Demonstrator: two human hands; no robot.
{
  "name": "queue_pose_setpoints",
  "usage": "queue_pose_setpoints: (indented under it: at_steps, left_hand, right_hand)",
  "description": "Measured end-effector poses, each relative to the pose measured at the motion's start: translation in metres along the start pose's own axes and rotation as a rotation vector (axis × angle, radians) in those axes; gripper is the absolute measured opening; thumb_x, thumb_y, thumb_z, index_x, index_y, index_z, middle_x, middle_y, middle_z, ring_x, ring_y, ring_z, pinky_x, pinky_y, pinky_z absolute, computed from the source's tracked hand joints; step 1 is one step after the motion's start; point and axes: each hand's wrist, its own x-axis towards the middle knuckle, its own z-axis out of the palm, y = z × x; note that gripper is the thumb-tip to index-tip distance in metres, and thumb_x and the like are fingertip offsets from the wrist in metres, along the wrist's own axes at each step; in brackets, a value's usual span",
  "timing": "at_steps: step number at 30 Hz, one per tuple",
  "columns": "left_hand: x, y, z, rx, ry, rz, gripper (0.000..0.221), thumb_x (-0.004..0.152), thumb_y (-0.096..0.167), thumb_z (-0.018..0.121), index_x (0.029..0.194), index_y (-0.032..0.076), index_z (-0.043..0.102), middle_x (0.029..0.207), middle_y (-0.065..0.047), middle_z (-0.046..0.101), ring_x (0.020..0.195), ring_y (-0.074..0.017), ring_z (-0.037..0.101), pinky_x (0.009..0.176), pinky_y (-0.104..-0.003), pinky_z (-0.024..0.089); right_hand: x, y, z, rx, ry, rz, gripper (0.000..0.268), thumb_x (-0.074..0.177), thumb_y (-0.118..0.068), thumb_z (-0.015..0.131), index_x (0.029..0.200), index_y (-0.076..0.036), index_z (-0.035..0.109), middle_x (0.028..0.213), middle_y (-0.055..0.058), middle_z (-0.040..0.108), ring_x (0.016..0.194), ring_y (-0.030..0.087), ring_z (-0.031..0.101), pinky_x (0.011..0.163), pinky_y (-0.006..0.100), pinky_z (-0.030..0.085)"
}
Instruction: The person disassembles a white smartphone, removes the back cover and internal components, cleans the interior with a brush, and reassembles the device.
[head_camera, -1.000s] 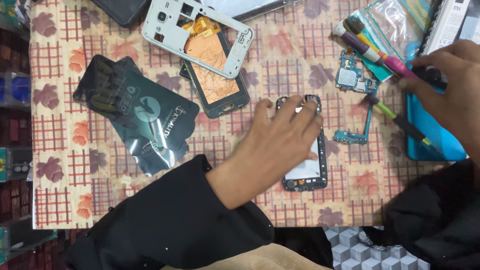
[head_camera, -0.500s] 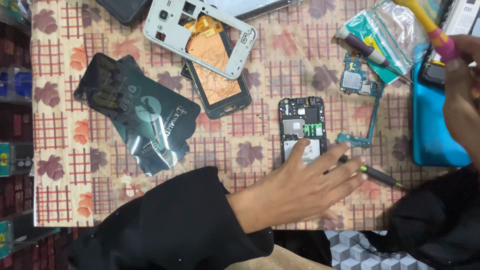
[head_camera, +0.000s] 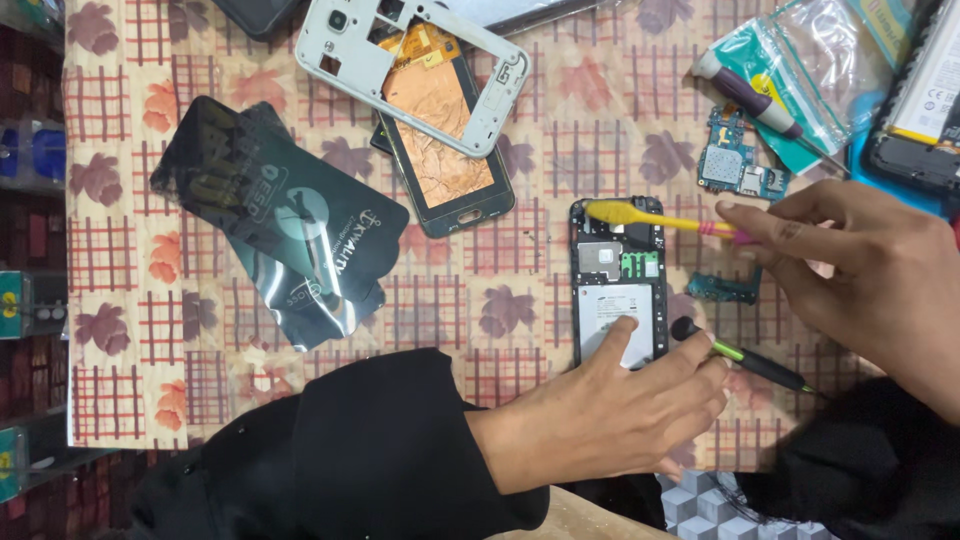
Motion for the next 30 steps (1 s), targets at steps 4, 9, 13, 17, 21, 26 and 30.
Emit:
queue_pose_setpoints:
  at_steps: [4,9,13,17,21,26,30]
  left_hand:
    - [0.0,-0.001,0.001,-0.01,0.004,0.001,0.058,0.096,0.051,0.059,0.135,0.009,0.064,0.144,-0.008,0.058,0.144,-0.0247,0.046,0.098,-0.054,0.055]
    - [-0.001,-0.004,0.002,-0.027,0.028,-0.001,0.043,0.098,0.032,0.06,0.136,0.013,0.065,0.147,-0.004,0.058,0.143,-0.0209,0.047,0.092,-0.05,0.055]
    - [0.001,-0.005,0.002,-0.083,0.038,-0.044,0.035,0.1,0.027,0.061,0.132,0.015,0.069,0.141,0.001,0.061,0.141,-0.0162,0.05,0.089,-0.048,0.055]
    - [0.001,-0.006,0.003,-0.081,0.075,-0.061,0.034,0.102,0.022,0.061,0.134,0.016,0.071,0.138,0.003,0.064,0.139,-0.0139,0.051,0.085,-0.046,0.053]
    - [0.001,-0.006,0.002,-0.093,0.066,-0.059,0.033,0.101,0.022,0.061,0.133,0.017,0.071,0.14,0.003,0.064,0.139,-0.0132,0.051,0.084,-0.046,0.052]
    - [0.001,-0.005,0.004,-0.099,0.055,-0.062,0.033,0.101,0.022,0.061,0.132,0.017,0.071,0.141,0.005,0.063,0.138,-0.0115,0.052,0.086,-0.048,0.052]
    - [0.001,-0.005,0.004,-0.11,0.048,-0.058,0.033,0.102,0.021,0.06,0.133,0.017,0.071,0.142,0.004,0.063,0.138,-0.0117,0.052,0.086,-0.047,0.052]
  right_hand:
    - [-0.006,0.004,0.0,0.129,-0.099,0.013,0.031,0.084,-0.007,0.078,0.111,-0.022,0.08,0.09,0.002,0.075,0.063,0.011,0.064,0.051,0.028,0.053]
    - [-0.009,0.007,0.001,0.14,-0.115,0.055,0.034,0.087,-0.001,0.074,0.115,-0.019,0.08,0.094,0.003,0.076,0.061,0.009,0.07,0.051,0.025,0.057]
    - [-0.008,0.011,0.001,0.192,-0.152,0.082,0.037,0.079,-0.007,0.079,0.114,-0.019,0.08,0.088,0.004,0.076,0.061,0.012,0.068,0.054,0.03,0.055]
    - [-0.009,0.028,-0.005,0.143,-0.276,0.167,0.04,0.084,-0.011,0.08,0.121,-0.025,0.078,0.088,0.002,0.076,0.066,0.012,0.068,0.057,0.029,0.056]
    - [-0.013,0.053,-0.004,0.105,-0.465,0.283,0.04,0.084,-0.007,0.078,0.116,-0.03,0.08,0.092,-0.003,0.076,0.07,0.012,0.07,0.058,0.03,0.056]
    - [-0.03,0.08,0.011,0.291,-0.279,0.201,0.048,0.078,0.002,0.073,0.119,-0.021,0.079,0.092,0.004,0.074,0.074,0.012,0.072,0.061,0.026,0.056]
    - [-0.04,0.091,0.019,0.477,-0.313,0.172,0.042,0.08,-0.004,0.077,0.119,-0.02,0.081,0.087,0.001,0.073,0.073,0.012,0.073,0.062,0.026,0.058]
